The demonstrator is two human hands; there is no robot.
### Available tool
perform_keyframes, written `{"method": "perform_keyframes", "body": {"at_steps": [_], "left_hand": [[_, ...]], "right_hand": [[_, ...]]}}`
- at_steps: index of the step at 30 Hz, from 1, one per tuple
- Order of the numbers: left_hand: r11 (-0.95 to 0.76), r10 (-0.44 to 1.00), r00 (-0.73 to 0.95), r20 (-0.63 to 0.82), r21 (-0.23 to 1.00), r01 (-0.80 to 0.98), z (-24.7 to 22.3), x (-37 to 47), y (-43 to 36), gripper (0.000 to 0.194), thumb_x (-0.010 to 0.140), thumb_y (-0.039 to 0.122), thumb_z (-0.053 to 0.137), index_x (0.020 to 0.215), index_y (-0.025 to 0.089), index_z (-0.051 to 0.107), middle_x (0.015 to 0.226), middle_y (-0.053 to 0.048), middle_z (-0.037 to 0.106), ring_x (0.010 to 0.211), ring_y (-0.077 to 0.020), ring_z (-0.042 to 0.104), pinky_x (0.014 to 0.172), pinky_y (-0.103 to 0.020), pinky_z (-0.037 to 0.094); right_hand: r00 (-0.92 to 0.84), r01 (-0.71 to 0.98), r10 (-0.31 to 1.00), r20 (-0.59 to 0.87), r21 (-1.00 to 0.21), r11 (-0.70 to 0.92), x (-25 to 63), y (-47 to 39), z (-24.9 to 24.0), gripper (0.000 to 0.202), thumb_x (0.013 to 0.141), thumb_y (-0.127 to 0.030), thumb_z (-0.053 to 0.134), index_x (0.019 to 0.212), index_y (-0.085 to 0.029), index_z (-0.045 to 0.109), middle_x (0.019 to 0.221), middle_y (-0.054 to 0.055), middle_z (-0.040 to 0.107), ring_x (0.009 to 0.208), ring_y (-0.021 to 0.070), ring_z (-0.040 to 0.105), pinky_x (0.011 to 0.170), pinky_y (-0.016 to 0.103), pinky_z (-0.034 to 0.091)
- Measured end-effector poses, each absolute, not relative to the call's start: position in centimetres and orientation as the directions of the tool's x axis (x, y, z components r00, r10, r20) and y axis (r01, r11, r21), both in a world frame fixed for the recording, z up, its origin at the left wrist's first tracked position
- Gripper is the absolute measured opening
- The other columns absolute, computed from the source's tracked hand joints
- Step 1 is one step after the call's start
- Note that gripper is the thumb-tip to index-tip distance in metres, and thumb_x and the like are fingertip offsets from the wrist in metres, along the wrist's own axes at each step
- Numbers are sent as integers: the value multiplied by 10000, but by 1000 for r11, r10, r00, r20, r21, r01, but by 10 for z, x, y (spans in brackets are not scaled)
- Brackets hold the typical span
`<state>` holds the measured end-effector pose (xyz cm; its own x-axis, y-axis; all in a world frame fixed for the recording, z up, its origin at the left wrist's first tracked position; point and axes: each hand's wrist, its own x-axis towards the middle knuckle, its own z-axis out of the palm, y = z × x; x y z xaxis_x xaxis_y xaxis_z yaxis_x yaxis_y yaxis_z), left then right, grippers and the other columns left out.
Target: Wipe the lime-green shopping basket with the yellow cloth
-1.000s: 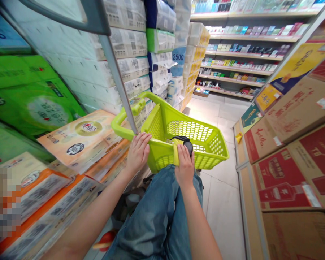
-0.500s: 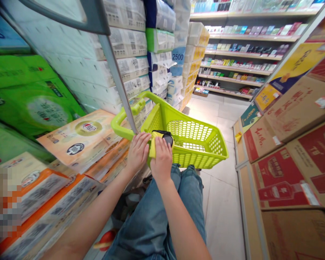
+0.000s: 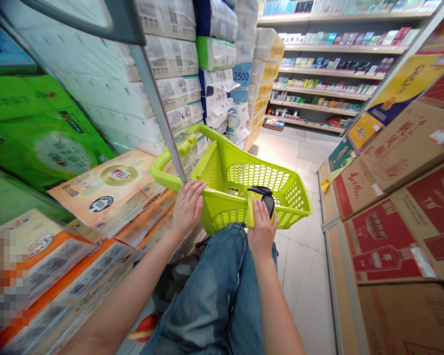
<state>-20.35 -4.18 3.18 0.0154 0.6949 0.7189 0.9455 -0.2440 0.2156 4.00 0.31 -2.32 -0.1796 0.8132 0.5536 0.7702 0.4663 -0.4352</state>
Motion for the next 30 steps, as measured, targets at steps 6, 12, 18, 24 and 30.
{"method": "perform_keyframes", "body": {"at_steps": [6,12,18,24,30], "left_hand": [[-236,699,-1,715,231,944,31,-202,-42,439,1027,225,337,1441,183,478,1435,-96,573,1424,-233,429,1228,-471,265],[-239,707,9,707,228,944,34,-204,-43,439,1032,233,305,1424,167,493,1426,-104,579,1416,-226,433,1219,-462,282],[-225,706,-5,708,230,947,34,-202,-42,440,1036,243,297,1418,163,501,1423,-106,581,1409,-226,438,1216,-458,283],[-232,687,1,727,218,948,33,-201,-42,423,1032,235,318,1401,155,510,1411,-102,589,1409,-230,437,1218,-455,278],[-232,686,5,728,213,949,34,-200,-43,417,1036,245,341,1403,148,512,1414,-108,589,1402,-237,448,1216,-449,276]], "right_hand": [[-76,715,865,497,-577,395,-2,-1,-10,783,730,-56,395,1496,-210,441,1517,76,523,1470,251,381,1248,590,117],[-324,549,752,575,-533,644,-71,-17,30,709,781,-72,413,1481,-170,466,1529,48,512,1456,213,376,1249,453,204],[-425,587,740,521,-463,664,-66,-7,48,700,795,-122,498,1489,-210,457,1528,40,516,1331,244,467,1137,419,345],[-441,618,721,535,-401,676,-53,-7,30,764,777,-46,401,1529,-181,376,1570,53,455,1481,193,343,1260,439,152],[-339,712,753,563,-369,597,8,9,-7,805,740,-44,401,1529,-204,380,1543,72,489,1473,225,377,1266,517,138]]}}
